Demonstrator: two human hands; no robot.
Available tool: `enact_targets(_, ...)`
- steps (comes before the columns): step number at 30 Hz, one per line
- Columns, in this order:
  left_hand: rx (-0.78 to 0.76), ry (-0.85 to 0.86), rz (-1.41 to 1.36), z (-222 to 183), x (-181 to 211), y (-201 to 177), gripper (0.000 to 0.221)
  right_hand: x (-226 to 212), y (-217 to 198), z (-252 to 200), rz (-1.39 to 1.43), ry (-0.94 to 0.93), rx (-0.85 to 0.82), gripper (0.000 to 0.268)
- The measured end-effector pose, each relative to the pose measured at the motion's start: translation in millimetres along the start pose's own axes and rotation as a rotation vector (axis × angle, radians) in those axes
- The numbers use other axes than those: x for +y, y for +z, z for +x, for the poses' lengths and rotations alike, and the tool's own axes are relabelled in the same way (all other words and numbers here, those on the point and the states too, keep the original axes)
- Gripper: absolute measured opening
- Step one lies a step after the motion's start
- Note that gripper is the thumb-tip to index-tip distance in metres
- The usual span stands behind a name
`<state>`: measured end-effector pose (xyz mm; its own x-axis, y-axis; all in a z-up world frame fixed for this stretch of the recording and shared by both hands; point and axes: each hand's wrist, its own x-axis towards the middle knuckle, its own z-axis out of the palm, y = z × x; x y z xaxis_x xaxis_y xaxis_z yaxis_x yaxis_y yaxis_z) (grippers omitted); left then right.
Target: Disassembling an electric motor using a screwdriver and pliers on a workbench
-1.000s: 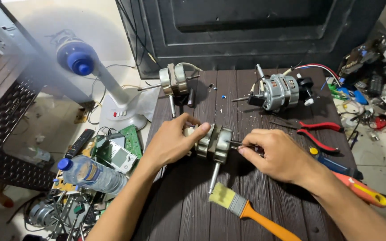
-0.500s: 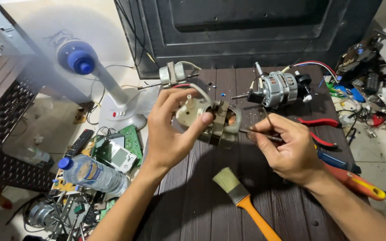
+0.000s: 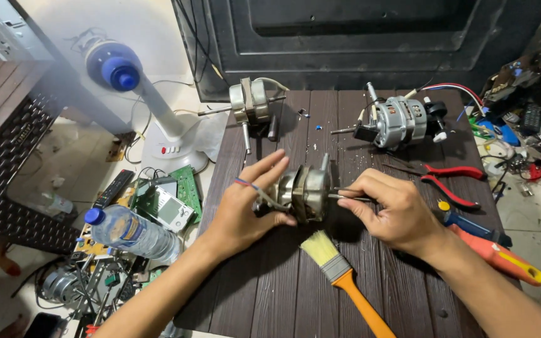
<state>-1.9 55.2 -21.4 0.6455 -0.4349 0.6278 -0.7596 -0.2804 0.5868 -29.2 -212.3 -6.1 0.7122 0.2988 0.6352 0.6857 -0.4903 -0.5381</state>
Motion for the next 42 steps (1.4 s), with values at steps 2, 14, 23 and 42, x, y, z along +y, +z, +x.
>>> enact_targets(2, -0.008, -0.005, 0.021, -3, 0, -2, 0.095, -3, -1, 1, 0.002, 0.005, -0.021, 0.01)
enact_targets(14, -0.596, -0.776, 0.747, 5, 85, -51, 0.067, -10, -6, -4, 0.124, 0.196, -0.252, 0.008)
enact_targets(23, -0.269, -0.281, 0.531, 26, 69, -9, 0.098, -20, -11, 0, 0.241, 0.155, -0.299, 0.004)
enact_targets(42, -0.04, -0.025, 0.373, 21, 37, 20, 0.05, -25, -80, 11, -0.37, 0.632, -0.461, 0.017)
